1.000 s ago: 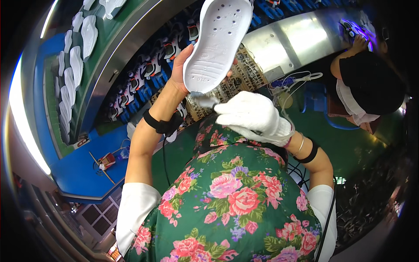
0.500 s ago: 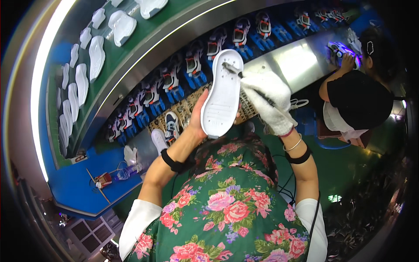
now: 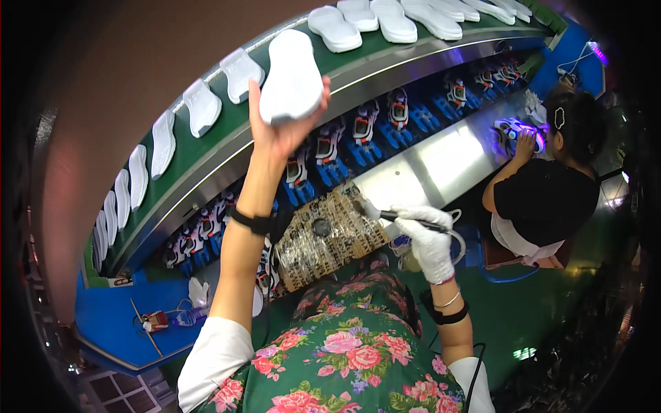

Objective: The worker is using a small brush to apply adhesive or primer to the interior of shoe soles in a factory setting.

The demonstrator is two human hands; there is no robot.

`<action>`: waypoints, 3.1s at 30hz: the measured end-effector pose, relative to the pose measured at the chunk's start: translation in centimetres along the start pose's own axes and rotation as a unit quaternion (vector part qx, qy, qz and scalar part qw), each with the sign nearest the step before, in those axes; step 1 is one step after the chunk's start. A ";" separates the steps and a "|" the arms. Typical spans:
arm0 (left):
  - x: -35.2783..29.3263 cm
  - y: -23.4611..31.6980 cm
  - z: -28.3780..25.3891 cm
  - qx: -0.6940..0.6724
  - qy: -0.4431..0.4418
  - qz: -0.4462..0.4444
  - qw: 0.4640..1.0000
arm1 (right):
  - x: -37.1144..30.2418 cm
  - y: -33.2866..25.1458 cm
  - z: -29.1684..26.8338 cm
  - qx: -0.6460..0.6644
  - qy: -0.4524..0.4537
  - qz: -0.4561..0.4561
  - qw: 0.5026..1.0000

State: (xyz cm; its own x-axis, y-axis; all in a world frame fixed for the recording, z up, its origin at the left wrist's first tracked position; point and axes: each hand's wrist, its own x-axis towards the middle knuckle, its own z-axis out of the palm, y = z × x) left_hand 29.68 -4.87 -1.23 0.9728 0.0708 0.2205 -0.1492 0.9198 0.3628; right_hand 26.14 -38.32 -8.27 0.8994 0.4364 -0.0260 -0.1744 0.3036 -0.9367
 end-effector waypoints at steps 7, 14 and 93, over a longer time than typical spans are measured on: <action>7.1 -1.1 -0.6 -0.112 0.213 0.043 0.970 | -0.6 4.1 -0.8 -0.033 -0.041 0.077 0.996; 15.6 -1.4 0.8 0.821 0.154 0.139 0.532 | -0.6 5.3 -1.4 -0.006 -0.055 0.108 0.993; -16.3 -17.5 1.0 0.116 0.309 -0.027 0.944 | 2.4 -3.5 5.9 -0.400 -0.166 -0.419 0.798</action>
State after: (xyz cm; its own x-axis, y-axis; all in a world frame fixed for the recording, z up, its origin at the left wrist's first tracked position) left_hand 16.24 -22.54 -10.30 0.8866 0.3040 -0.3486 -0.0618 0.8248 0.5621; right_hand 26.57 -33.29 -3.03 0.3868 0.6038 0.6970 0.8640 0.0269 -0.5028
